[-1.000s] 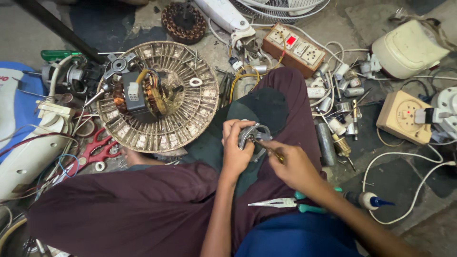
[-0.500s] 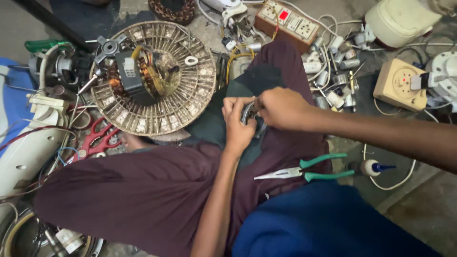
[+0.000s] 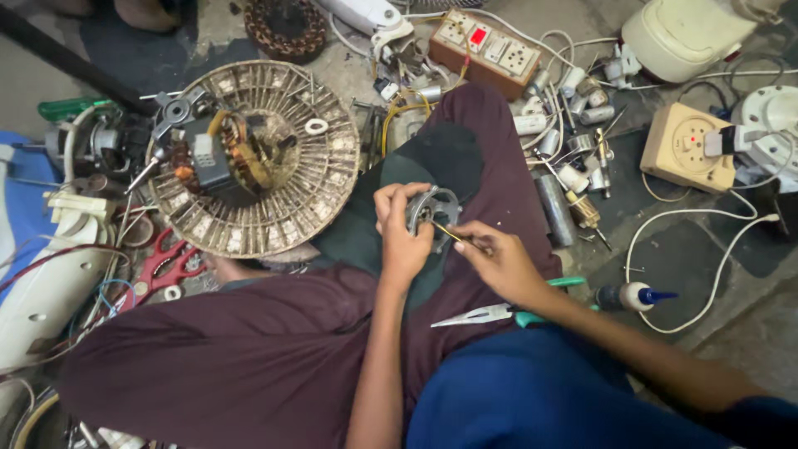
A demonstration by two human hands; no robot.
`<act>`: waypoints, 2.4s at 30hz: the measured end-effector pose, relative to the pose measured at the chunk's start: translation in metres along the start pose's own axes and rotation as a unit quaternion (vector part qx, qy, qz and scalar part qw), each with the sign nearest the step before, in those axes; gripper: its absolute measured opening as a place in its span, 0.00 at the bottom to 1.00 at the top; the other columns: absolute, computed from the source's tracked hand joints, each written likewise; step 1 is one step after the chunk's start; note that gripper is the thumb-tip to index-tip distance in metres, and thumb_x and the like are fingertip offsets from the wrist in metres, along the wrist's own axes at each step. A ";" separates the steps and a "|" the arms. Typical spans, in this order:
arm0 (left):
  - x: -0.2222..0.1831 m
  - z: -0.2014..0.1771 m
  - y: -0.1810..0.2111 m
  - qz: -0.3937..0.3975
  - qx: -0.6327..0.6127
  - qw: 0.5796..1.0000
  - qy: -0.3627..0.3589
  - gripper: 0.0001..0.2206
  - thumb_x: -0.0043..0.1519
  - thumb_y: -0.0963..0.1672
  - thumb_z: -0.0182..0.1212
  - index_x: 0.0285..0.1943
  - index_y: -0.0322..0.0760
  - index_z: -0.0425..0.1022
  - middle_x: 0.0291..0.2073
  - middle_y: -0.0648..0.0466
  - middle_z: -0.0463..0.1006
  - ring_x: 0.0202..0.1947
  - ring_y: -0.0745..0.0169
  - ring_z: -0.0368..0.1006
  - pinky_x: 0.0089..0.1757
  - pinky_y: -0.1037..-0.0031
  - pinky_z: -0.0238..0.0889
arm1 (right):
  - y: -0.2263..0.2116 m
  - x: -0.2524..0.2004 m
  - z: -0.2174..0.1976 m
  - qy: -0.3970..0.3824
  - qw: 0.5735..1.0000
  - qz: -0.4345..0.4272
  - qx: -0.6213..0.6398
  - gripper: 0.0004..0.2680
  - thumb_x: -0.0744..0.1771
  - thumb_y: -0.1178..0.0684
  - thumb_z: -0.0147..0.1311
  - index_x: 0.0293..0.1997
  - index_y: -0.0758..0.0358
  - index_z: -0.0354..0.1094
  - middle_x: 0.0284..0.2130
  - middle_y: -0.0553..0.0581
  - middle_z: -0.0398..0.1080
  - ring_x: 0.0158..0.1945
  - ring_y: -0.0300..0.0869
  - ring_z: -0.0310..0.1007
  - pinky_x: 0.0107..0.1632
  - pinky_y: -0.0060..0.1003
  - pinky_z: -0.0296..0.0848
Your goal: The person sits on the floor and uses a screwdriver to adjust a small circular metal component. They then apply a liquid from a bottle to the component and continue to manipulate it with the screwdriver.
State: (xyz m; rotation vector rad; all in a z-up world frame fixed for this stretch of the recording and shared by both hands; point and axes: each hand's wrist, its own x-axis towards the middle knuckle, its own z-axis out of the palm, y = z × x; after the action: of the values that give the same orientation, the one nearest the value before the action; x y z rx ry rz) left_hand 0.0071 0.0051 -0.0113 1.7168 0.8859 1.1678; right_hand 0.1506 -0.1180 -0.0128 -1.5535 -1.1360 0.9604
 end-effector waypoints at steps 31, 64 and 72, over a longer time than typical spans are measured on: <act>0.003 0.002 0.000 -0.003 -0.013 1.000 0.006 0.23 0.48 0.34 0.56 0.54 0.40 0.75 0.49 0.47 0.68 0.51 0.49 0.71 0.53 0.65 0.67 | -0.012 0.010 0.009 0.033 0.999 0.008 0.007 0.10 0.68 0.62 0.54 0.56 0.69 0.73 0.46 0.55 0.79 0.49 0.32 0.74 0.51 0.28 0.72; 0.003 0.002 -0.004 0.055 0.068 0.996 -0.007 0.26 0.48 0.35 0.56 0.59 0.39 0.74 0.49 0.44 0.64 0.55 0.42 0.62 0.61 0.57 0.55 | -0.061 0.075 -0.018 -0.080 0.960 0.269 0.009 0.07 0.66 0.57 0.55 0.47 0.62 0.73 0.18 0.52 0.64 0.16 0.33 0.56 0.18 0.29 0.51; -0.001 -0.003 0.005 0.000 0.060 0.998 -0.024 0.26 0.47 0.35 0.56 0.57 0.39 0.74 0.52 0.45 0.66 0.58 0.43 0.63 0.58 0.57 0.55 | -0.075 0.034 -0.051 -0.162 0.869 0.331 0.330 0.12 0.68 0.51 0.51 0.58 0.57 0.69 0.19 0.44 0.61 0.13 0.26 0.52 0.15 0.23 0.49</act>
State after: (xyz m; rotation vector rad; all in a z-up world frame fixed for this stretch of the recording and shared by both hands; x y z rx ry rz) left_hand 0.0047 0.0030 -0.0066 1.8342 0.9423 1.0883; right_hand 0.1912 -0.0883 0.0705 -1.2186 -0.3547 1.8952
